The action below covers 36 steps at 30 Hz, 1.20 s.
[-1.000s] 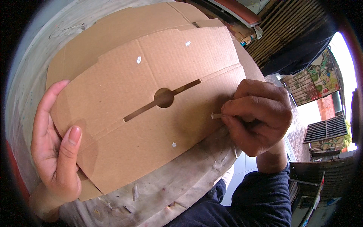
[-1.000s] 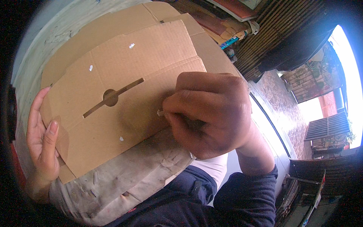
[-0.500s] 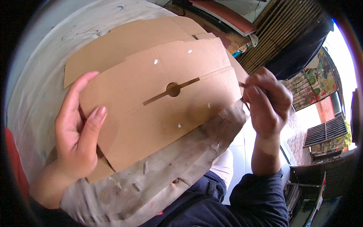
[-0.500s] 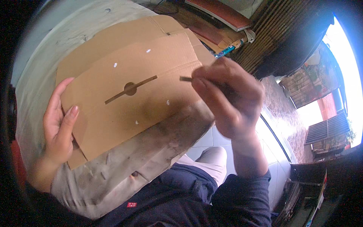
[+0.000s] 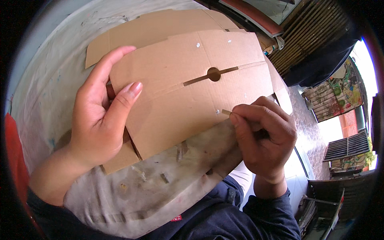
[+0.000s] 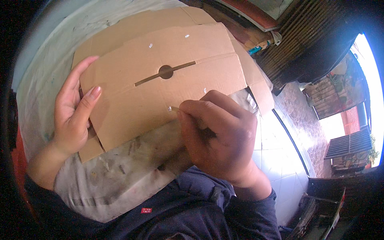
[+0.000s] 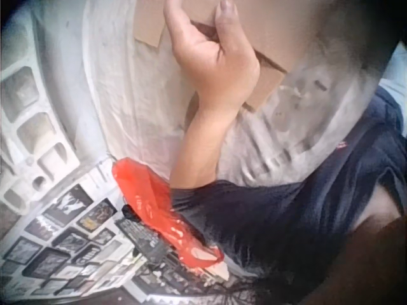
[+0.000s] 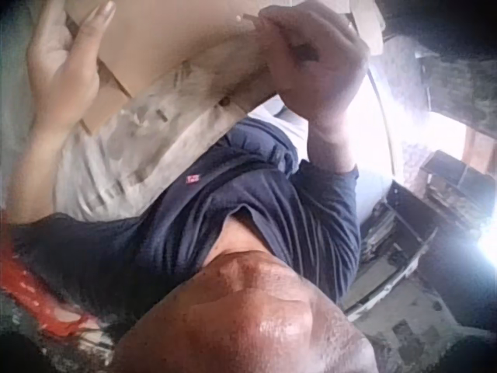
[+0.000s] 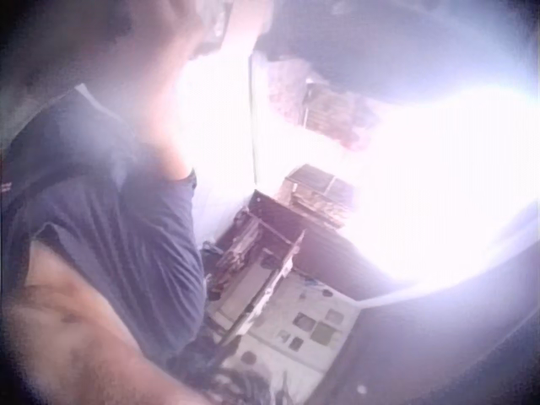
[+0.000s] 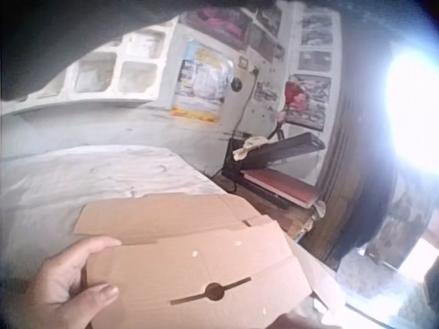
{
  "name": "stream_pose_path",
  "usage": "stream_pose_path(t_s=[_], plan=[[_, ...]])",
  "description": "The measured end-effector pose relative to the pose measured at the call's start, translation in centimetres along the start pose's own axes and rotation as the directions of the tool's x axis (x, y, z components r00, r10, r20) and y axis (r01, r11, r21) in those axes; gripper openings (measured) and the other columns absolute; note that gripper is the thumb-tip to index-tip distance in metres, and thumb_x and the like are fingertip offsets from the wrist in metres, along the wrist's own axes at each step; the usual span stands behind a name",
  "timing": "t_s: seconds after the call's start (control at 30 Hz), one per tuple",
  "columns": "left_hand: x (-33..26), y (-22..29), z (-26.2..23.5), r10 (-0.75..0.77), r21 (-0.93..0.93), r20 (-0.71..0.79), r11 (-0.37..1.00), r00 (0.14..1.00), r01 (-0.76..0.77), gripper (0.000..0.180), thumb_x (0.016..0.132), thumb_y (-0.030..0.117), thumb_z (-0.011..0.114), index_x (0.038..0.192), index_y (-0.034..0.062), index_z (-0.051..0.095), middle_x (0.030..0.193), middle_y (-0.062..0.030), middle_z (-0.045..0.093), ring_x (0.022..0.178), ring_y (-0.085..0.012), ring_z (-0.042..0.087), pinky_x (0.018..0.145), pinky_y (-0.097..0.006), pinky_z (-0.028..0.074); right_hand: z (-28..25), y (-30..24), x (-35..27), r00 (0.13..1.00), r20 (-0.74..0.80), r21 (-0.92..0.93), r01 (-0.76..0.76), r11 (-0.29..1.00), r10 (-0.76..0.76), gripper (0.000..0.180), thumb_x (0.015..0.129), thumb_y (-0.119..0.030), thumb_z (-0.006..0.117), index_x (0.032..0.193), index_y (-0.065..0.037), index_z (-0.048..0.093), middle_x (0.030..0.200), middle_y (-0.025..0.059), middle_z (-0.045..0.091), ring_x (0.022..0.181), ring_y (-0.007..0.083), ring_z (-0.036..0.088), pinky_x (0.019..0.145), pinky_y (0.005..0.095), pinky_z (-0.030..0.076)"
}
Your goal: The person uses a heat gun to apply heat to a cardboard piece, then applies glue to specific areas of the cardboard. The person repeats the heating and gluing process on the same cardboard piece.
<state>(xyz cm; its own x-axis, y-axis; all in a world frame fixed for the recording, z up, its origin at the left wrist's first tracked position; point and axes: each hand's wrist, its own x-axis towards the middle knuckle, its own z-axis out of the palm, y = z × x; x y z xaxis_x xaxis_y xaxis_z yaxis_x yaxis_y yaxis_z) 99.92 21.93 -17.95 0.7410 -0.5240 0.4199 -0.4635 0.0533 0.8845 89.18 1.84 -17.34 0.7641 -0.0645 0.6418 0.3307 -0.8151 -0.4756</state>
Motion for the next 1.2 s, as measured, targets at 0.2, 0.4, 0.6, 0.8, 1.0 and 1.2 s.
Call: stream_pose_path(t_s=[0.2, 0.4, 0.6, 0.8, 1.0, 1.2], plan=[[-0.12, 0.01, -0.84, -0.006, 0.104, 0.077, 0.995, 0.997, -0.002, 0.042, 0.087, 0.008, 0.043, 0.125, -0.0056, 0.030, 0.118, -0.0173, 0.045, 0.110, -0.0182, 0.042, 0.094, -0.028, 0.030, 0.11, -0.09, 0.09, 0.999, 0.050, 0.014, 0.005, 1.000, -0.006, 0.008, 0.066, 0.004, 0.060, 0.072, -0.001, 0.060, 0.058, 0.0091, 0.051, 0.047, 0.0176, 0.052, 0.042, 0.0257, 0.038], [-0.10, -0.28, -0.77, -0.029, 0.060, 0.073, 0.998, 0.997, 0.024, 0.043, 0.087, 0.008, 0.043, 0.125, -0.0063, 0.029, 0.120, -0.0177, 0.043, 0.111, -0.0187, 0.041, 0.095, -0.029, 0.029, 0.51, 0.35, 0.14, 1.000, 0.022, 0.039, 0.008, 0.999, -0.009, 0.008, 0.065, 0.007, 0.060, 0.071, 0.003, 0.060, 0.058, 0.0067, 0.053, 0.048, 0.0102, 0.048, 0.043, 0.0210, 0.033], [0.18, -0.41, -0.69, 0.021, 0.113, 0.059, 0.993, 0.998, -0.028, 0.044, 0.087, 0.008, 0.043, 0.126, -0.0072, 0.028, 0.121, -0.0186, 0.042, 0.113, -0.0197, 0.040, 0.096, -0.029, 0.028, 0.58, 0.35, 0.24, 1.000, 0.025, 0.017, -0.003, 1.000, 0.003, 0.008, 0.064, 0.007, 0.060, 0.071, 0.003, 0.060, 0.058, 0.0069, 0.053, 0.048, 0.0106, 0.049, 0.044, 0.0212, 0.034], [0.09, -0.18, -0.99, -0.002, 0.089, 0.079, 0.996, 0.997, -0.005, 0.044, 0.087, 0.007, 0.042, 0.126, -0.0073, 0.028, 0.121, -0.0194, 0.042, 0.113, -0.0202, 0.040, 0.096, -0.030, 0.028, 0.71, 0.07, 0.46, 1.000, 0.020, 0.027, -0.013, 1.000, 0.012, 0.007, 0.064, 0.006, 0.059, 0.070, 0.002, 0.060, 0.058, 0.0069, 0.053, 0.047, 0.0106, 0.049, 0.043, 0.0216, 0.034], [0.24, -0.42, -1.06, 0.025, 0.142, 0.094, 0.989, 0.995, -0.038, 0.044, 0.087, 0.007, 0.042, 0.126, -0.0072, 0.028, 0.121, -0.0198, 0.042, 0.113, -0.0203, 0.040, 0.096, -0.030, 0.028, 0.75, 0.09, 0.36, 0.999, 0.011, 0.025, -0.036, 0.999, 0.036, 0.007, 0.064, 0.006, 0.059, 0.070, 0.003, 0.060, 0.058, 0.0071, 0.053, 0.048, 0.0109, 0.049, 0.044, 0.0215, 0.034], [0.16, -0.18, -0.95, -0.009, 0.111, 0.075, 0.994, 0.997, 0.001, 0.044, 0.087, 0.007, 0.042, 0.126, -0.0074, 0.027, 0.121, -0.0198, 0.041, 0.114, -0.0209, 0.039, 0.096, -0.030, 0.028, 0.62, -0.01, 0.39, 0.999, 0.023, 0.003, -0.040, 0.999, 0.040, 0.007, 0.064, 0.006, 0.060, 0.071, 0.003, 0.060, 0.058, 0.0077, 0.053, 0.049, 0.0114, 0.049, 0.044, 0.0215, 0.034]])
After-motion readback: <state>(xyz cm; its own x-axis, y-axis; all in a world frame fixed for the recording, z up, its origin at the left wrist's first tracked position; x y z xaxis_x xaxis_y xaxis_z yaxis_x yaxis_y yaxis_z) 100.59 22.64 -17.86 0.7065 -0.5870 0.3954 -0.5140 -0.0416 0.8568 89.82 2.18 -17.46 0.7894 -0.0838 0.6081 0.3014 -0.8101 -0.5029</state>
